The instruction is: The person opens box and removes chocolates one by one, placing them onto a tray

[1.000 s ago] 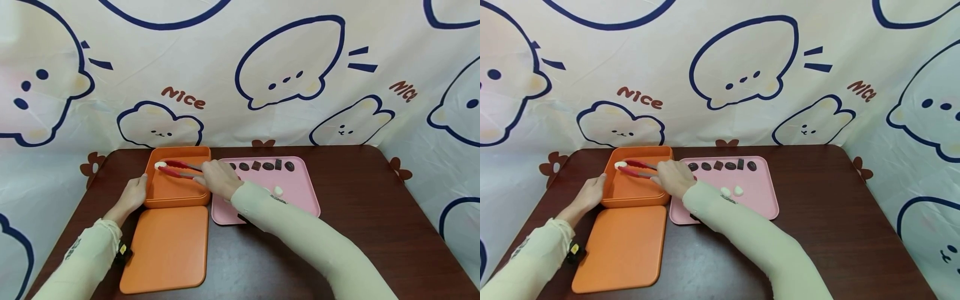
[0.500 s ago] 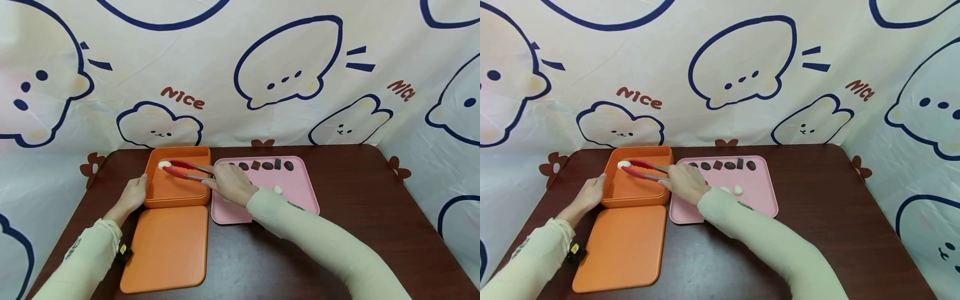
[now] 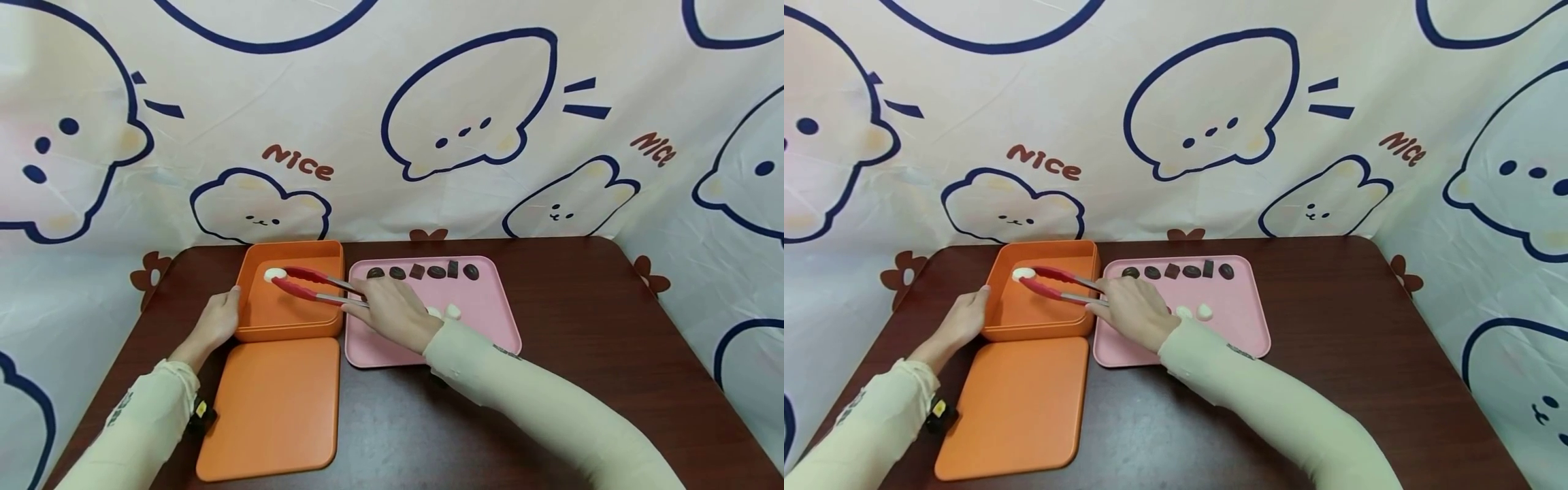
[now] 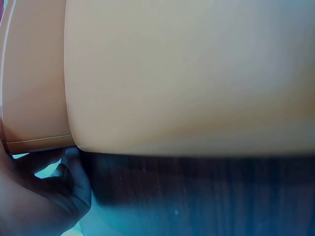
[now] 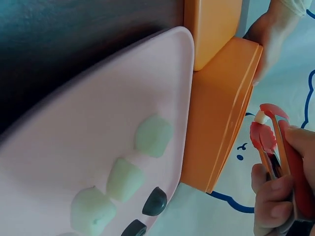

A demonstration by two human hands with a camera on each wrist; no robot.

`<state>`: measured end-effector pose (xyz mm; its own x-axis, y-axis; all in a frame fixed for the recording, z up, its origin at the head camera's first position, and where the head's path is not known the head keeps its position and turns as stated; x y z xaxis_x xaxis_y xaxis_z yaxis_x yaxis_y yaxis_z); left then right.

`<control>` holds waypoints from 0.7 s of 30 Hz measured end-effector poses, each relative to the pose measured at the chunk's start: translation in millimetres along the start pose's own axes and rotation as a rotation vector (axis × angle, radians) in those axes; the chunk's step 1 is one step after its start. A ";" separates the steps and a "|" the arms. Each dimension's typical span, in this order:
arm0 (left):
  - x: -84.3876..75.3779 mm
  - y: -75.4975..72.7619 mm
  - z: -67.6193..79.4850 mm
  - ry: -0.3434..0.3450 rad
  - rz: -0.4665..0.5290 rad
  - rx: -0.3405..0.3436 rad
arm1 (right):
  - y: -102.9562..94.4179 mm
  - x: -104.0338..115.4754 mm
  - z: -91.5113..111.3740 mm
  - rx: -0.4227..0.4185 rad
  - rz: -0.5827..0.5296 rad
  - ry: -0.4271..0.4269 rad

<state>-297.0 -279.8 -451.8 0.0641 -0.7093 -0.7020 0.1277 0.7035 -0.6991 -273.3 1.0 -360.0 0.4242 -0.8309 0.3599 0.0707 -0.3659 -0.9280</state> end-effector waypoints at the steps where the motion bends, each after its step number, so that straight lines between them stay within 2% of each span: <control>1: 0.1 0.4 0.3 0.000 -0.001 0.000 | -0.8 -1.3 1.9 -0.001 0.006 0.000; 14: 1.4 0.3 -0.6 0.008 -0.025 0.007 | -10.1 -18.7 32.5 -0.039 -0.008 -0.016; 21: 1.8 0.3 0.2 -0.002 -0.021 0.011 | -17.5 -32.1 49.9 -0.054 -0.034 0.005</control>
<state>-296.6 -281.0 -453.2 0.0632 -0.7238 -0.6871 0.1404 0.6880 -0.7120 -243.1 55.0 -360.1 0.4175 -0.8201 0.3914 0.0360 -0.4155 -0.9089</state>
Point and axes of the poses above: each hand's wrist, its own z-axis away from the middle knuckle, its own y-axis out of the palm, x = y × z, the point moved 10 cm from there along -z, towards the middle knuckle, and after that the axes turned 5 degrees about y, right-handed, at the moved point
